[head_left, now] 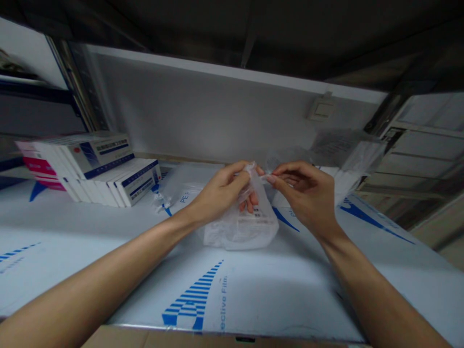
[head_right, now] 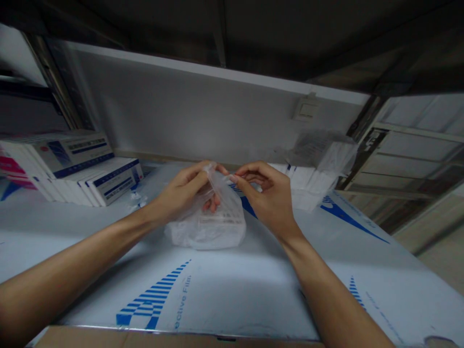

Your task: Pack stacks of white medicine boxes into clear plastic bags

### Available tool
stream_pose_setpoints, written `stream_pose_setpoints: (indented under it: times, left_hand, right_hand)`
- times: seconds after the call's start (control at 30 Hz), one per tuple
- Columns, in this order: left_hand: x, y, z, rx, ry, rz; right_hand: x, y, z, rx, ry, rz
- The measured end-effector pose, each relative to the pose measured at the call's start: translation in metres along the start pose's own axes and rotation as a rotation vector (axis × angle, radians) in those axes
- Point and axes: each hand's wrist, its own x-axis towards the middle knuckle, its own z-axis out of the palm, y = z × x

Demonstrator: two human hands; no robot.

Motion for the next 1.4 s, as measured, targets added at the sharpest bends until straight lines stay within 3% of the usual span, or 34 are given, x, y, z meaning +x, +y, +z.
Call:
stream_pose_setpoints:
  times: [0.1, 0.23, 0.33, 0.47, 0.53, 0.67, 0.8, 1.0, 1.23, 1.3, 1.4]
  left_hand:
    - [0.002, 0.006, -0.004, -0.107, 0.019, -0.154]
    - [0.003, 0.014, -0.012, -0.164, 0.026, -0.241]
    - [0.002, 0.02, -0.015, -0.089, 0.015, -0.19]
    - [-0.002, 0.023, -0.014, 0.21, -0.053, 0.006]
    - [-0.005, 0.024, -0.013, 0.451, -0.07, 0.188]
    - [-0.01, 0.021, -0.013, 0.931, -0.04, 0.689]
    - [-0.012, 0.016, -0.015, 1.074, -0.045, 0.898]
    - [-0.012, 0.012, -0.016, 1.096, -0.137, 0.884]
    - [-0.013, 0.006, -0.015, 1.105, -0.121, 0.831]
    - [-0.013, 0.012, -0.014, 1.052, -0.121, 0.796]
    - [-0.015, 0.025, -0.014, 0.847, -0.217, 0.645]
  right_hand:
    - [-0.002, -0.007, -0.002, 0.051, -0.028, -0.014]
    - [-0.008, -0.012, -0.003, -0.051, -0.244, -0.13]
    - [-0.012, -0.01, -0.001, -0.298, -0.29, -0.31]
    - [-0.012, -0.002, 0.004, -0.435, -0.168, -0.427]
    - [-0.011, 0.002, 0.005, -0.41, -0.195, -0.366]
    - [-0.01, 0.008, 0.001, -0.119, -0.359, -0.066]
    - [-0.008, 0.007, -0.003, 0.178, -0.373, 0.158]
    - [-0.004, 0.003, 0.004, 0.255, -0.189, 0.289]
    - [-0.003, 0.006, 0.001, 0.232, -0.112, 0.361]
    - [0.0, 0.007, -0.002, 0.22, -0.095, 0.381]
    - [0.004, 0.01, -0.007, 0.157, -0.125, 0.414]
